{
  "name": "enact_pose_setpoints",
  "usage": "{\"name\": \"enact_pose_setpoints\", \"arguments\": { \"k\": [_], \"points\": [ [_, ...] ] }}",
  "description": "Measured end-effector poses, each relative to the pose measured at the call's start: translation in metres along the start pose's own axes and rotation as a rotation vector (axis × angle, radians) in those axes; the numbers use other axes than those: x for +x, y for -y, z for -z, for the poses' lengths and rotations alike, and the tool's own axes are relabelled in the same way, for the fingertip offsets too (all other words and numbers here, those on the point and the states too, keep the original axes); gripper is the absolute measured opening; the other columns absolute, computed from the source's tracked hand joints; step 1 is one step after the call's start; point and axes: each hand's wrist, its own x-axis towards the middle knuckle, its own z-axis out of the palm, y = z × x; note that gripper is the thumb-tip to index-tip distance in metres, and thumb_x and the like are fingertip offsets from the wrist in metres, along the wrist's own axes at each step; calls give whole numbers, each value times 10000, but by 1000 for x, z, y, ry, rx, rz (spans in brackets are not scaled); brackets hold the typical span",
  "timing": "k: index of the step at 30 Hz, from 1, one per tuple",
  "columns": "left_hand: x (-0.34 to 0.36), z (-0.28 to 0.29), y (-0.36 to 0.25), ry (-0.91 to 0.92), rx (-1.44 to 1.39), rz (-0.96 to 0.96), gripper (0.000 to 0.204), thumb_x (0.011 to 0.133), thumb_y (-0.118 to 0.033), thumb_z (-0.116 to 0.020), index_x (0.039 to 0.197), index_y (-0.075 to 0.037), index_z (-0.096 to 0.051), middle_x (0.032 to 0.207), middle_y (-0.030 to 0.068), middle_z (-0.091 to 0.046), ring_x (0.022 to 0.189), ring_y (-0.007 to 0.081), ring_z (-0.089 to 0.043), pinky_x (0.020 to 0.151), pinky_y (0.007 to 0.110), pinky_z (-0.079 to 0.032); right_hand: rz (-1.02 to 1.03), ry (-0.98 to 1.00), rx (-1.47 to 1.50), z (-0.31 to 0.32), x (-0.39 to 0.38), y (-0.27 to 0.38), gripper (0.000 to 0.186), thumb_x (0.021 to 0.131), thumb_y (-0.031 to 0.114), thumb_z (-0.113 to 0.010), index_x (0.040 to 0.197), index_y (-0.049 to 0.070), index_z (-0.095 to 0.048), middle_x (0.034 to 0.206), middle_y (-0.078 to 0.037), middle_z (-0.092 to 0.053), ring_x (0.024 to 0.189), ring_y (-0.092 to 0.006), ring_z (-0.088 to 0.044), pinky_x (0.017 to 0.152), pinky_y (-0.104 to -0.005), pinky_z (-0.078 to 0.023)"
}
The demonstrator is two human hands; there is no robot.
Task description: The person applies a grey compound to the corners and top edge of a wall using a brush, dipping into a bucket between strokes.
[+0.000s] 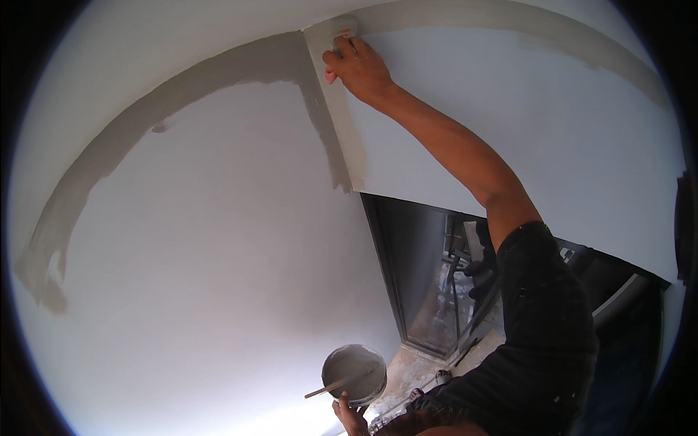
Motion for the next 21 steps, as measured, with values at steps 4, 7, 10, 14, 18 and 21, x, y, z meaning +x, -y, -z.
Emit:
{"name": "enact_pose_setpoints", "arguments": {
  "k": [4,7,10,14,18,21],
  "points": [
    [4,3,-10,44,26,12,694,830,-493,-659,1345,-106,-402,1355,207,-448,1201,425,-522,863,562,-542,-6,-61,-3,20,-2,4,238,716,132,-726,940,124,-648,1147,-138,-598,957,-288,-580,789,-384,-552],
    [8,9,-16,102,58,25,697,831,-495,-660,1353,-113,-400,1363,199,-445,1211,420,-515,879,561,-534,-20,-137,83,63,-19,14,290,689,62,-737,960,124,-655,1129,-125,-601,910,-285,-587,760,-379,-547],
    [13,18,-26,173,91,49,700,831,-497,-661,1360,-121,-399,1372,191,-442,1221,414,-507,895,561,-527,-218,-158,271,139,-49,52,377,684,-61,-717,1022,96,-659,1141,-129,-615,916,-293,-610,747,-369,-538],
    [22,34,-50,288,121,70,705,832,-500,-662,1370,-131,-397,1383,181,-438,1234,407,-498,917,561,-517,-569,-155,598,213,-107,109,184,868,-18,-678,1047,12,-646,1092,-121,-654,858,-204,-638,738,-317,-520],
    [35,54,-78,456,156,122,709,833,-503,-663,1380,-141,-395,1394,171,-434,1248,400,-488,939,560,-507,-1148,63,776,293,-180,167,136,933,47,-646,1064,13,-629,945,-61,-667,875,-126,-629,754,-279,-507],
    [51,69,-90,532,211,169,802,802,-439,-668,1473,-170,-321,1458,185,-384,1305,422,-417,958,599,-446,-1506,-42,730,363,-213,201,180,957,97,-639,1105,3,-603,924,-35,-661,826,-103,-617,747,-266,-504]
  ]
}}
